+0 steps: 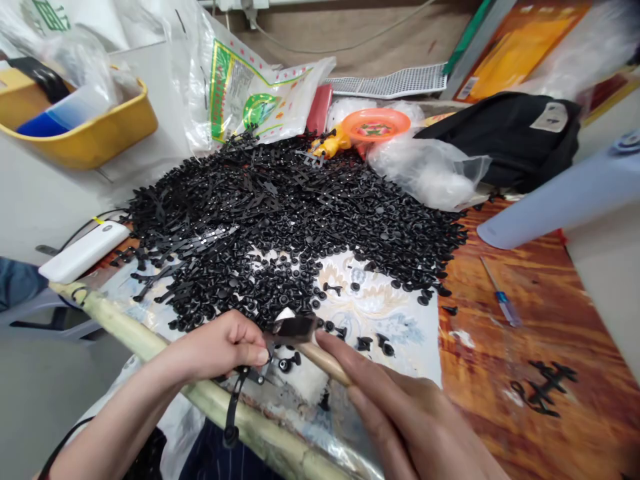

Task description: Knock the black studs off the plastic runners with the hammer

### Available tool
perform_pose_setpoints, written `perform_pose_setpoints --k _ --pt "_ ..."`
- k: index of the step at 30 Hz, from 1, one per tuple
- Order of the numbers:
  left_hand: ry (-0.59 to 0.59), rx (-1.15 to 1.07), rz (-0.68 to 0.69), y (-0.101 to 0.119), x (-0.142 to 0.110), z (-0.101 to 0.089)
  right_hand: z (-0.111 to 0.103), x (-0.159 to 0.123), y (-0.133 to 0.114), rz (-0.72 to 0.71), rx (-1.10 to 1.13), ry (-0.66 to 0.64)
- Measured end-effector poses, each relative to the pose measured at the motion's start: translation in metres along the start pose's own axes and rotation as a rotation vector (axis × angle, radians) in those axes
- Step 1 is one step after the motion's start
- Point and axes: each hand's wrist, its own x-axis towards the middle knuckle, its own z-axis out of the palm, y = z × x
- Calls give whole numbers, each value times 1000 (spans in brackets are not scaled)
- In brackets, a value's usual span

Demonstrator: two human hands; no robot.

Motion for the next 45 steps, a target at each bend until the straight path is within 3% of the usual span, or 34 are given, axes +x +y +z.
perform_pose_setpoints --k 3,8,14,19,22,26,29,34,38,45 --pt "13 -13 12 2 -1 0 6 0 -1 2 12 10" --pt "-5 -37 43 7 -3 2 9 1 2 30 -89 -171" --pt "31 -64 38 2 1 4 -5 2 0 6 -16 -1" --pt "-5 -36 -12 -2 2 -1 20 2 6 46 -72 -167" --pt "-15 -31 -11 -2 2 -2 16 5 5 60 -18 -209" --pt "-25 -57 6 -4 0 -3 -5 9 6 118 133 -85" --pt "-31 -102 41 -8 -5 -5 -10 7 15 196 128 7" --pt "-4 -218 118 -20 -17 -11 -1 -3 38 213 -25 59" --pt "58 -328 173 -29 -25 -10 5 -7 58 286 -295 100" --pt "159 -564 247 -38 -32 -1 12 8 87 407 -676 161"
